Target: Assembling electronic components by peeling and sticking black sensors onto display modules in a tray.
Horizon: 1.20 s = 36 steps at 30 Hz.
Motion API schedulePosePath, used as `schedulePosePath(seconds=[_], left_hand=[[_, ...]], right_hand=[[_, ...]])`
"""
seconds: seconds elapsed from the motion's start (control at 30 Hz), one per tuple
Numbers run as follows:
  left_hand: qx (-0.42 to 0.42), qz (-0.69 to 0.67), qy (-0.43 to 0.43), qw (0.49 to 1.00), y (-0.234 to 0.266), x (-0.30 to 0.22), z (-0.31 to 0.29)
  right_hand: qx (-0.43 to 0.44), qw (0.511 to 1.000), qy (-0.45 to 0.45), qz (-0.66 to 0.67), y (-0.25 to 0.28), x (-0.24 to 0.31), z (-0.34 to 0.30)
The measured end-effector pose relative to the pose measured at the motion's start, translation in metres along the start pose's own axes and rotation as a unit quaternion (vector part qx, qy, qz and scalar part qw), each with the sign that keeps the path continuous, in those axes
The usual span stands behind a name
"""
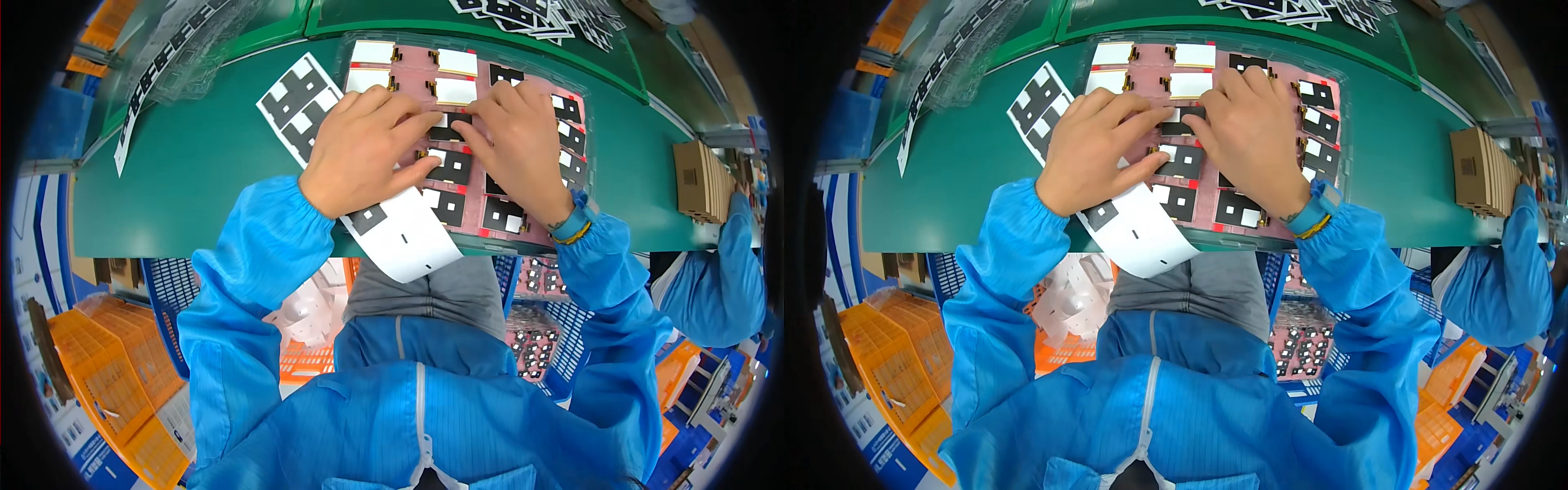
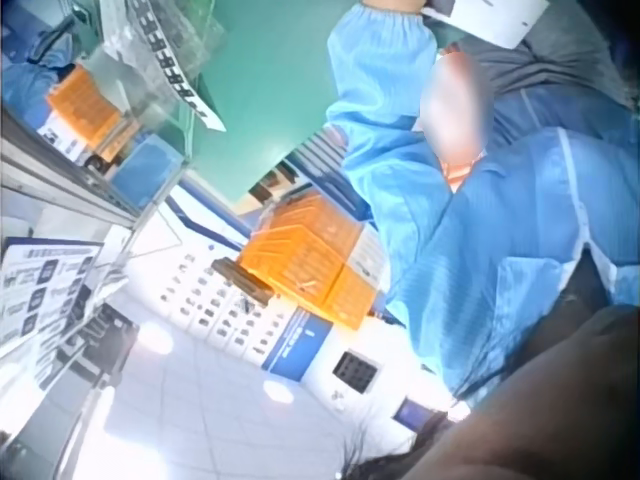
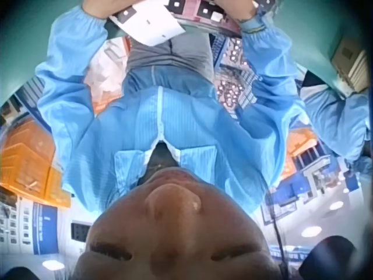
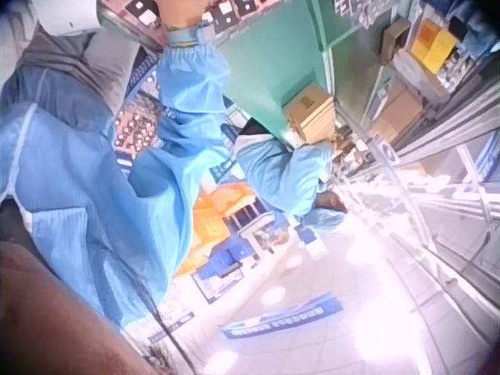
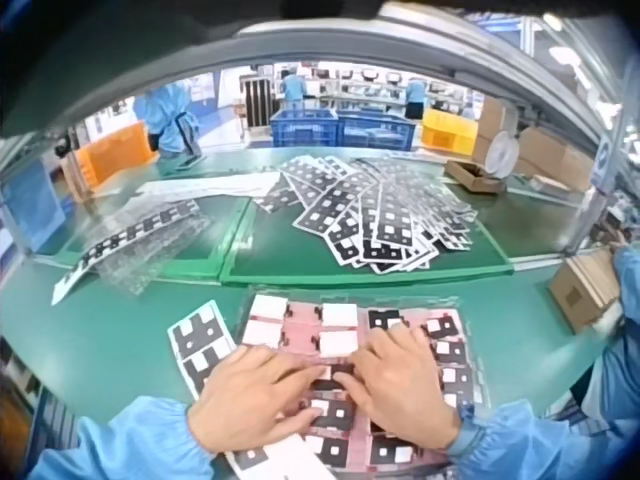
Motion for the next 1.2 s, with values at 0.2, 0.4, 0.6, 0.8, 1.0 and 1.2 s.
schedulePosePath(seconds=[0.2,0.4,0.6,0.8,1.0,1.2], left_hand=[[0.013,0.007,0.004,1.0,0.004,-0.002,-0.001],[0.01,0.007,0.0,1.0,0.005,-0.002,0.001],[0.0,0.001,-0.004,1.0,0.006,-0.002,-0.001],[-0.004,0.014,-0.014,1.0,0.007,0.0,-0.004],[-0.119,0.087,0.068,0.987,0.048,-0.018,-0.003],[-0.088,0.042,0.089,0.991,0.098,-0.052,0.005]], right_hand=[[0.009,1.0,-0.008,-0.012,0.005,0.002,-0.001],[0.03,0.996,0.034,0.075,-0.006,0.001,0.0],[0.072,0.989,0.017,0.129,-0.013,-0.002,0.003],[0.084,0.991,0.024,0.105,-0.012,0.001,0.009],[0.04,0.951,-0.103,0.289,0.03,0.052,-0.004],[0.16,0.819,-0.232,0.5,0.06,0.105,-0.025]])
Point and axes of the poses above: each hand's wrist, its own z-axis towards the middle knuckle, its own y-axis out of the back of the hand, x = y × z, the point moved 1 cm from there along z, towards the middle knuckle, and after that the axes turned 5 degrees about -x, right-handed, at the moved point
